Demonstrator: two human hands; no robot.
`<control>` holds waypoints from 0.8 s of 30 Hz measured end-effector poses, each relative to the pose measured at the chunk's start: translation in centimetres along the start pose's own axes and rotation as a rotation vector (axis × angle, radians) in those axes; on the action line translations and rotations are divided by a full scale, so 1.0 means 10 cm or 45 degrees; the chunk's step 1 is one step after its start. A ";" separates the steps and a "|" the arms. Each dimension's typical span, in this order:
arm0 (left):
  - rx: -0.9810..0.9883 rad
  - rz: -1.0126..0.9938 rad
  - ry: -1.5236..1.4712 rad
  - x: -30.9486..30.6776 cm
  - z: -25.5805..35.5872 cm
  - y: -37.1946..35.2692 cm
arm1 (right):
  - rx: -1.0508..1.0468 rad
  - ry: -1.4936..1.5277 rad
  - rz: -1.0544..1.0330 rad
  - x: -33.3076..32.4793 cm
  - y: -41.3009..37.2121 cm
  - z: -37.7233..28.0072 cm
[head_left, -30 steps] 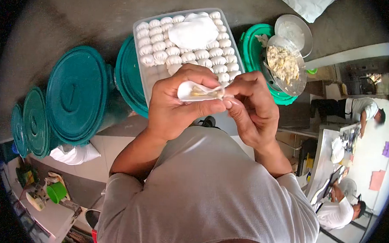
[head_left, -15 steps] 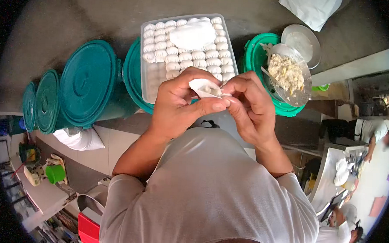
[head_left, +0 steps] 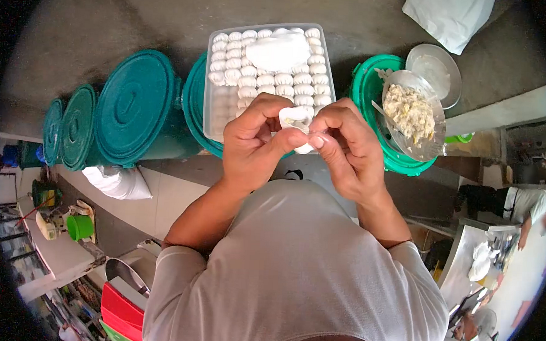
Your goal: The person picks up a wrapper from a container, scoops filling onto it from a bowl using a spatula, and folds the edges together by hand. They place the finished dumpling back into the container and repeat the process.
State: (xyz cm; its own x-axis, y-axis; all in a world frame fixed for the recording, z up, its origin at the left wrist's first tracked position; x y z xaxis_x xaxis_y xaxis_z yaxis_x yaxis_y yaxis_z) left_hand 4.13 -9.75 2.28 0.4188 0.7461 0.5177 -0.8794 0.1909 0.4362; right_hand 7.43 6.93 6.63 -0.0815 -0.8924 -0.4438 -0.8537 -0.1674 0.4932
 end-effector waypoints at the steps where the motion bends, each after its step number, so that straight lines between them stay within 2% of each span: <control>1: 0.001 0.000 0.004 -0.03 0.02 0.03 | 0.003 0.074 0.034 0.01 0.00 0.01; 3: 0.074 -0.201 0.258 -0.03 0.08 0.09 | 0.096 0.188 0.032 0.02 0.02 0.00; 5: 0.074 -0.169 0.231 0.00 0.09 0.12 | 0.188 0.295 0.030 0.02 0.03 0.03; 7: 0.075 -0.137 0.203 0.02 0.06 0.13 | 0.034 0.076 0.033 0.02 0.06 0.06; 9: 0.192 0.014 0.127 0.00 -0.01 0.12 | 0.030 0.041 0.012 0.00 0.08 0.06; 14: 0.175 -0.162 0.226 -0.09 0.04 0.23 | -0.036 -0.006 0.018 0.01 0.13 0.06; 16: 0.195 -0.231 0.300 -0.08 0.06 0.28 | 0.220 0.378 0.079 0.06 0.14 0.05; 17: 0.191 -0.219 0.304 -0.08 0.07 0.29 | 0.221 0.373 0.080 0.04 0.15 0.05; 19: 0.190 -0.209 0.303 -0.08 0.05 0.31 | 0.093 0.036 0.028 0.00 0.19 0.06; 21: 0.251 -0.106 0.180 -0.07 0.03 0.32 | 0.035 -0.040 0.014 -0.01 0.21 0.06; 24: 0.213 -0.207 0.309 -0.10 0.09 0.36 | -0.024 -0.091 0.007 -0.02 0.25 0.07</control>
State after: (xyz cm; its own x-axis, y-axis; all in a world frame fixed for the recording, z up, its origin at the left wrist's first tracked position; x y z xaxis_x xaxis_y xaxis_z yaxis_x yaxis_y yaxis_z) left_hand 0.77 -10.36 3.98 0.4665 0.8484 0.2501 -0.7478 0.2273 0.6238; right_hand 4.97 6.95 7.38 -0.1231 -0.8613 -0.4930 -0.8432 -0.1711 0.5096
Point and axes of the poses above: each hand's wrist, its own y-axis towards the middle knuckle, its own x-axis out of the palm, z = x × y, the point moved 2 cm from there along y, towards the middle knuckle, and after that the axes turned 14 degrees about -y, right-handed, at the moved point
